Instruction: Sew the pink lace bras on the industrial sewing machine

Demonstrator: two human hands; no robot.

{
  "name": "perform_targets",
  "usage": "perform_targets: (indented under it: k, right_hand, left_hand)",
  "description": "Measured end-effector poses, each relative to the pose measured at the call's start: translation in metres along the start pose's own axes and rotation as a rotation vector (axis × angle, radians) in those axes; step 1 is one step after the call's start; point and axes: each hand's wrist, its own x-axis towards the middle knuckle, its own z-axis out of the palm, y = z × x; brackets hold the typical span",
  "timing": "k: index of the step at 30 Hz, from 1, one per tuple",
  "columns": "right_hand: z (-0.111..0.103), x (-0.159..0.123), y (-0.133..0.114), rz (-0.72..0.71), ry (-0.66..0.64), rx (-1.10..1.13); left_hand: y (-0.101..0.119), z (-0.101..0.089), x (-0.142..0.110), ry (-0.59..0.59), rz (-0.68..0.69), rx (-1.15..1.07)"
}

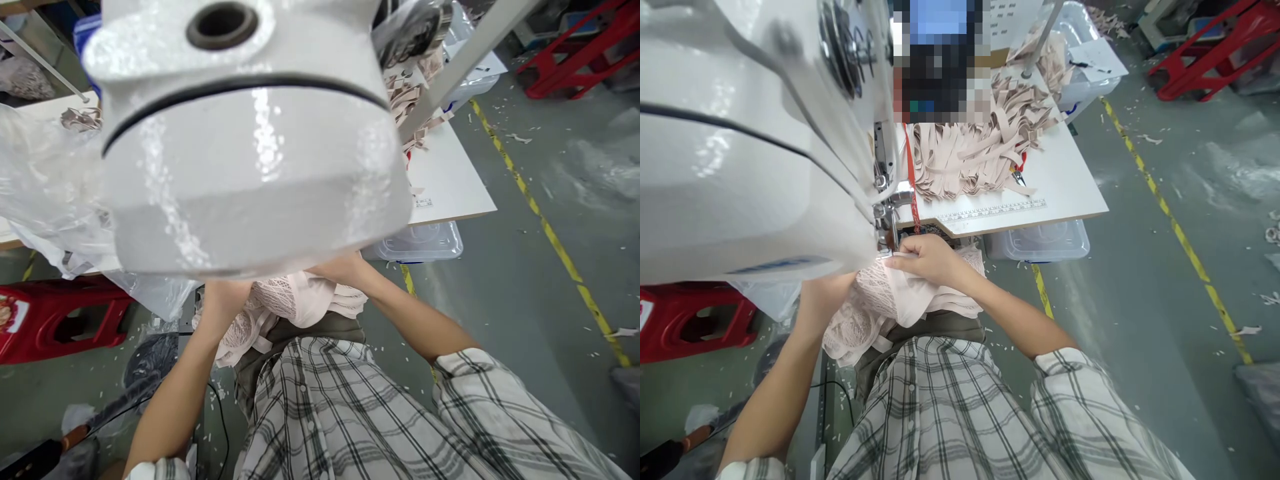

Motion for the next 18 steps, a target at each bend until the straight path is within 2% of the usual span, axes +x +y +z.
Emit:
perform_targets:
  k: [4, 7, 9, 12, 14, 18]
  right_hand:
    - [0.000, -0.009, 0.006, 0.073, 0.019, 0.084]
    - [0.001, -0.019, 0.017, 0.105, 0.036, 0.123]
    - [0.003, -0.025, 0.025, 0.111, 0.057, 0.143]
    - [0.005, -0.034, 0.035, 0.111, 0.080, 0.191]
    - [0.007, -0.040, 0.040, 0.123, 0.080, 0.231]
    - [0.012, -0.052, 0.046, 0.172, 0.102, 0.312]
  left_hand:
    - [-0.012, -0.003, -0.014, 0.010, -0.087, 0.009]
    - [-0.031, 0.010, -0.042, 0.127, -0.149, -0.114]
    - [-0.045, 0.026, -0.068, 0.146, -0.139, -0.226]
    - [-0.060, 0.057, -0.111, -0.042, -0.056, -0.291]
    - [-0.064, 0.078, -0.133, -0.118, 0.003, -0.239]
    - [-0.063, 0.120, -0.154, -0.139, 0.009, -0.056]
